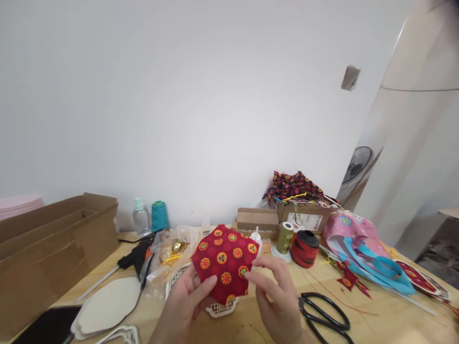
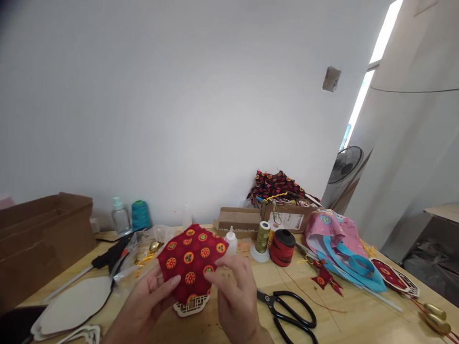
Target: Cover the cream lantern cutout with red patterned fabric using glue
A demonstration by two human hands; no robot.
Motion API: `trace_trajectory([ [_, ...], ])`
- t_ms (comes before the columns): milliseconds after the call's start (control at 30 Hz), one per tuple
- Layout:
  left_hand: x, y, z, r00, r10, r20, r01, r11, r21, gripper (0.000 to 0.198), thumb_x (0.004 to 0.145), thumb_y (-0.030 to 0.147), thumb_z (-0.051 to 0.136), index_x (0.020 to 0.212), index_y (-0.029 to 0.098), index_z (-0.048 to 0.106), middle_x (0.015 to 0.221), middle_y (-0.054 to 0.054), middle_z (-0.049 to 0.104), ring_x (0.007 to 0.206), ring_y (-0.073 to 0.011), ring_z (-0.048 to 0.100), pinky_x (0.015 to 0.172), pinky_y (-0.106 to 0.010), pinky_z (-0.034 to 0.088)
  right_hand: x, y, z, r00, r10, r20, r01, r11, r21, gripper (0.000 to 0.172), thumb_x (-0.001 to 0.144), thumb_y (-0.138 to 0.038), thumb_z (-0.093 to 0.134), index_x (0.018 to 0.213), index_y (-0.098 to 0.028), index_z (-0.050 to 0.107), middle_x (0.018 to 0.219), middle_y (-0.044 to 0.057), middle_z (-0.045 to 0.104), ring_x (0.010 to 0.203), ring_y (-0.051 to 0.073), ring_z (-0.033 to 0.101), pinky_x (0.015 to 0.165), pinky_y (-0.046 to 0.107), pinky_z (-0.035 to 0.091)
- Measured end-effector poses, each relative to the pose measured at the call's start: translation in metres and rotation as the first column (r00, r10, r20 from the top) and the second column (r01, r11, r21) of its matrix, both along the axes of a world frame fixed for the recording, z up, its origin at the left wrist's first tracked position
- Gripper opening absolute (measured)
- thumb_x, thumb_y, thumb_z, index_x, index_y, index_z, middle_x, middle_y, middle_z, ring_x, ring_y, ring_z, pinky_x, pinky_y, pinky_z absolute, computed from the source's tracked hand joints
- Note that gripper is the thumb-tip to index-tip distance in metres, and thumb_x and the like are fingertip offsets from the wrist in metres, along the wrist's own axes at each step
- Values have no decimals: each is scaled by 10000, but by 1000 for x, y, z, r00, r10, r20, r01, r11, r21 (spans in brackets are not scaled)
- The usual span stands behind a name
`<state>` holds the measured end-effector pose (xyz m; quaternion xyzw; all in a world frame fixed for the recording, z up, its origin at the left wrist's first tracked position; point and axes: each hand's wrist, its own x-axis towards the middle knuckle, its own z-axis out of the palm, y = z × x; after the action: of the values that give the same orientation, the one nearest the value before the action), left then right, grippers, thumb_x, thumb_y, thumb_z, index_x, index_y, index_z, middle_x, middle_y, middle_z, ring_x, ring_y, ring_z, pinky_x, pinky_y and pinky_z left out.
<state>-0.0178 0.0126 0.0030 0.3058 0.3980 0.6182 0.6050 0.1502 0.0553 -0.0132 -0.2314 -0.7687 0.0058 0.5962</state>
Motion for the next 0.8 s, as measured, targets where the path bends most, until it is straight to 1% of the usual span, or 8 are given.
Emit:
trace_trajectory([
  [133,-3,3,-4,997,72,-21,-72,997,9,729,642,224,689,1270,167,323,908,-82,716,845,-240,651,694,-319,536,0,3,-2,975,33,-219,-106,938,-330,245,778,-115,500,976,-243,568,889,56,571,809,184,548,705,318,455],
  [200,-2,3,-6,998,64,-15,-64,998,12,666,631,228,697,1222,162,396,903,-77,718,848,-237,650,706,-322,536,-3,3,-4,941,129,-313,-285,800,-528,228,781,-236,545,1008,-217,541,851,59,602,756,184,570,670,311,473],
  [267,0,3,-8,999,37,-5,-37,999,7,547,623,229,703,1124,154,497,886,-73,722,837,-234,653,712,-322,535,-8,3,-6,871,202,-448,-470,611,-638,334,747,-350,589,1029,-191,510,823,65,627,734,194,593,657,321,487],
  [333,3,1,-8,999,27,19,-27,1000,0,413,620,234,704,1003,147,575,860,-68,728,796,-227,664,682,-314,542,-12,4,-6,783,223,-580,-612,444,-655,439,676,-404,656,1018,-185,486,805,62,647,745,207,616,674,335,493],
  [433,7,-1,-8,996,33,83,-30,999,-27,279,620,241,701,870,149,618,829,-57,732,735,-217,673,620,-302,549,-15,5,-3,693,187,-696,-716,293,-634,523,599,-364,733,1012,-199,459,803,54,687,768,222,643,684,339,499],
  [600,5,-3,-6,988,11,151,2,996,-87,237,651,288,672,861,185,629,840,-38,732,746,-212,671,635,-310,540,-12,7,1,627,83,-774,-774,175,-609,665,551,-279,773,1100,-200,404,833,56,705,801,239,654,706,361,496],
  [700,-5,-3,-3,953,-119,277,137,989,-47,350,713,451,557,947,202,630,905,-51,719,855,-230,648,694,-330,525,-9,5,2,617,55,-785,-785,107,-609,659,565,-242,754,1125,-193,411,840,50,698,796,225,651,692,333,489],
  [800,-13,-2,2,893,-248,375,303,948,-94,487,732,555,446,979,179,634,933,-78,709,927,-251,620,741,-350,505,-6,1,6,620,131,-773,-783,54,-619,593,562,-190,723,1096,-198,464,842,29,688,762,194,645,687,302,474],
])
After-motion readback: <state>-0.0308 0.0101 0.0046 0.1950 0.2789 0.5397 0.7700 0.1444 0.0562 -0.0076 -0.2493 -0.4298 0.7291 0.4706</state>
